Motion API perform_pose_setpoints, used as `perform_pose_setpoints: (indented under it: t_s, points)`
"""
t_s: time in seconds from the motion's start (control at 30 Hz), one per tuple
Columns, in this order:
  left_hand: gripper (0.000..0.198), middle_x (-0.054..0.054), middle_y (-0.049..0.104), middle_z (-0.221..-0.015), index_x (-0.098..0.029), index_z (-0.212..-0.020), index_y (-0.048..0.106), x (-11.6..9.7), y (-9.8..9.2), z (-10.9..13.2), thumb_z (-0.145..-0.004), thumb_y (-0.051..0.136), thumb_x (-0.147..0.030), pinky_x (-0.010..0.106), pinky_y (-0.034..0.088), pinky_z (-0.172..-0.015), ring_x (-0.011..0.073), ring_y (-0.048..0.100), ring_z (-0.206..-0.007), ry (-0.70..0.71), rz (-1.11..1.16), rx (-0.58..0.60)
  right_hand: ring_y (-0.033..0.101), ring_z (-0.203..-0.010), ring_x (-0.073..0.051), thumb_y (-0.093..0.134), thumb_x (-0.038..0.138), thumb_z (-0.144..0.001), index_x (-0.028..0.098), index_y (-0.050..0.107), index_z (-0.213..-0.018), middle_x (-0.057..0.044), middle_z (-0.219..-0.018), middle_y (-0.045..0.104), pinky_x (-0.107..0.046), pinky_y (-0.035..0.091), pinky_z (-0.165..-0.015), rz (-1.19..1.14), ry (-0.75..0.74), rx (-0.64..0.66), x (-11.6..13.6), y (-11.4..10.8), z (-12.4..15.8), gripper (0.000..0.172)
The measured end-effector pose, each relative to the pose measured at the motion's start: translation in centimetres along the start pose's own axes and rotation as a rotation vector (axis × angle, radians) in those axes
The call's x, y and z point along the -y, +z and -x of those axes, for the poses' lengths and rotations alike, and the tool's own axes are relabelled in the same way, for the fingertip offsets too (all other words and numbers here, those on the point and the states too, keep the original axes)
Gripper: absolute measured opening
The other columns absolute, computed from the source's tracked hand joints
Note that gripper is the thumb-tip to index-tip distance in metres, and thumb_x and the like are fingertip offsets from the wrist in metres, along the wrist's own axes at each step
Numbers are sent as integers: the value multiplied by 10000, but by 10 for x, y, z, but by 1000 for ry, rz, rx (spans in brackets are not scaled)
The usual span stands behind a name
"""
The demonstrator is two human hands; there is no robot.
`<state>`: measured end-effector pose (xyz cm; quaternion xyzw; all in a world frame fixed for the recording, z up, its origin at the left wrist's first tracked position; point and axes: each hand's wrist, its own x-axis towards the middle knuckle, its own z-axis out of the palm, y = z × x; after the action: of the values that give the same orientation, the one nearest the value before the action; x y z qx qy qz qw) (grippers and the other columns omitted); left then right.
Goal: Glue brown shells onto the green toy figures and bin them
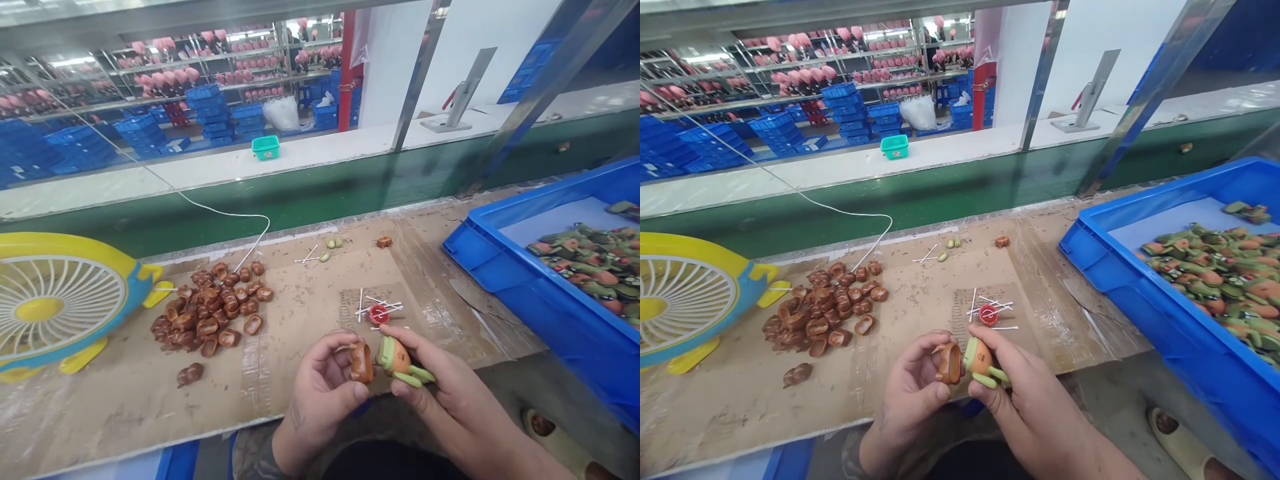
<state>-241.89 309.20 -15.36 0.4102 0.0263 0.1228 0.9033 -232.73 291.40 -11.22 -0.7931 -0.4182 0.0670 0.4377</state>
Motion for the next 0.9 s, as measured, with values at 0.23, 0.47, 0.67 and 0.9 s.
perform_pose_setpoints:
  t_s: [0.23, 0.47, 0.67, 0.9]
  points:
    - [478, 52, 655, -1160, -267, -1121, 804, 1, -3, 3, -676, 958, -187, 259, 597, -870, 195, 702, -1015, 40, -50, -36, 770, -1013, -228, 561, 330, -1022, 261, 556, -1301, -82, -1170, 774, -316, 652, -801, 78, -128, 10, 10, 0, -5, 287]
    - [472, 51, 651, -1121, -281, -1118, 816, 0, -6, 2, -679, 958, -180, 256, 605, -864, 175, 695, -983, 118, -98, -24, 757, -1025, -242, 542, 239, -1001, 253, 576, -1279, -90, -1150, 771, -317, 641, -805, 146, -217, 20, 11, 0, -11, 280]
    - [533, 42, 700, -981, -345, -1111, 828, -3, -10, 5, -630, 985, -175, 274, 620, -804, 178, 704, -909, 199, -284, -25, 759, -968, -208, 482, 170, -1001, 235, 549, -1261, -89, -1091, 783, -276, 625, -795, 178, -316, 8, 18, -1, -13, 276]
    - [505, 69, 760, -871, -322, -1075, 847, -13, -10, 12, -607, 997, -206, 271, 617, -742, 197, 733, -806, 246, -529, -100, 752, -908, -206, 457, 106, -968, 248, 589, -1043, -70, -1030, 783, -297, 600, -754, 68, -246, 93, 21, 5, -12, 208]
